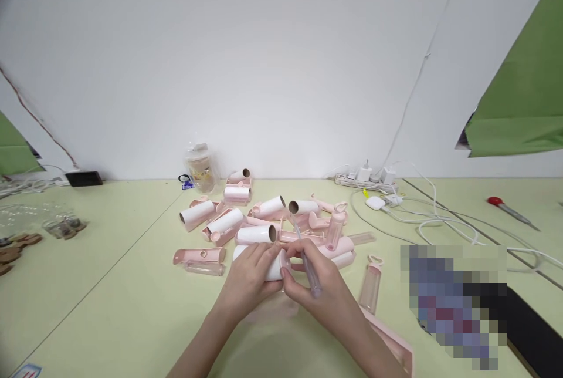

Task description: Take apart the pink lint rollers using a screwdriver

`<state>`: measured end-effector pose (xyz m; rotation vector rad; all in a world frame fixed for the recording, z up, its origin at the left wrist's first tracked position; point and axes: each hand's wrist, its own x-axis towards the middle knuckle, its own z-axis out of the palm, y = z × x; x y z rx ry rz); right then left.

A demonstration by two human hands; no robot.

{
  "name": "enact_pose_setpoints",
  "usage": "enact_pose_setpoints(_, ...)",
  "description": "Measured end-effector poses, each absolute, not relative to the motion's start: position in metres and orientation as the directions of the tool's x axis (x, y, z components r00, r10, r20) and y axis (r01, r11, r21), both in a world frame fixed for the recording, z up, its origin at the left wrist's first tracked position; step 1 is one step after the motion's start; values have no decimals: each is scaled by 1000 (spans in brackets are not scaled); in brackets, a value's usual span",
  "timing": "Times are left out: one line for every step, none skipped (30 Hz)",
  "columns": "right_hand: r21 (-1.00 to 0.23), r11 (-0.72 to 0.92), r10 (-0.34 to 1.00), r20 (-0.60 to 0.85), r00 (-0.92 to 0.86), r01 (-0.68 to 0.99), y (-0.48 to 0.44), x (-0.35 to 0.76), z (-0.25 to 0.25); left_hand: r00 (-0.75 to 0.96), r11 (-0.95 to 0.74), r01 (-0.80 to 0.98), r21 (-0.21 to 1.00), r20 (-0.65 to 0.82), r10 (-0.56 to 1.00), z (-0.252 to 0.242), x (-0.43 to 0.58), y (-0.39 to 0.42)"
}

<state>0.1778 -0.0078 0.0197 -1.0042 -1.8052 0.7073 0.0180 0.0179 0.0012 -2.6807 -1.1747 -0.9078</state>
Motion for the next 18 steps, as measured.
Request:
enact_pose_setpoints(-809,498,865,438,-245,312,-8,177,20,533,-704,692,160,544,648,1,18,18)
enact_pose_setpoints(-821,491,868,433,-244,291,-8,176,20,532,-701,693,166,539,653,0,18,18)
enact_pose_setpoints(-833,481,873,424,-243,275,-8,176,20,530,-697,695,174,532,661,0,17,18)
enact_pose_setpoints(-842,470,878,415,-239,264,-8,175,21,526,-691,699,183,523,671,-1,17,18)
enact_pose_setpoints(-849,460,883,405,-238,259,-8,174,22,524,-684,704,189,513,680,-1,17,18)
enact_pose_setpoints(-853,453,886,398,-238,259,-8,174,22,523,-680,709,190,505,687,-1,17,17)
enact_pose_setpoints(-855,449,888,394,-237,260,-9,173,22,523,-676,712,188,500,690,-2,16,17)
enact_pose_setpoints(-856,447,889,392,-235,261,-9,173,22,525,-676,713,185,498,690,-2,16,17)
enact_pose_setpoints(-856,445,890,392,-233,262,-9,173,21,527,-677,713,181,498,689,-3,16,16)
enact_pose_setpoints(-857,442,892,390,-229,265,-9,173,20,529,-679,713,177,499,686,-3,16,16)
enact_pose_setpoints(-857,437,895,385,-225,271,-9,173,20,533,-681,712,169,500,682,-3,16,16)
enact_pose_setpoints(-858,430,899,379,-219,281,-9,172,19,538,-682,714,158,499,679,-4,16,16)
enact_pose_setpoints(-856,424,903,373,-215,295,-9,172,18,545,-683,716,144,496,676,-4,16,16)
enact_pose_setpoints(-852,422,904,371,-210,311,-9,172,17,553,-684,718,130,490,674,-3,16,16)
enact_pose_setpoints(-845,423,905,373,-205,328,-9,172,17,559,-684,719,122,482,675,-3,15,16)
enact_pose_setpoints(-839,423,905,377,-197,342,-9,172,17,562,-684,719,125,474,677,-3,15,16)
enact_pose_setpoints(-837,422,906,383,-178,348,-9,173,18,558,-684,715,145,471,683,-3,15,16)
enact_pose_setpoints(-839,422,907,395,-147,344,-9,173,18,538,-678,709,191,474,697,-2,14,16)
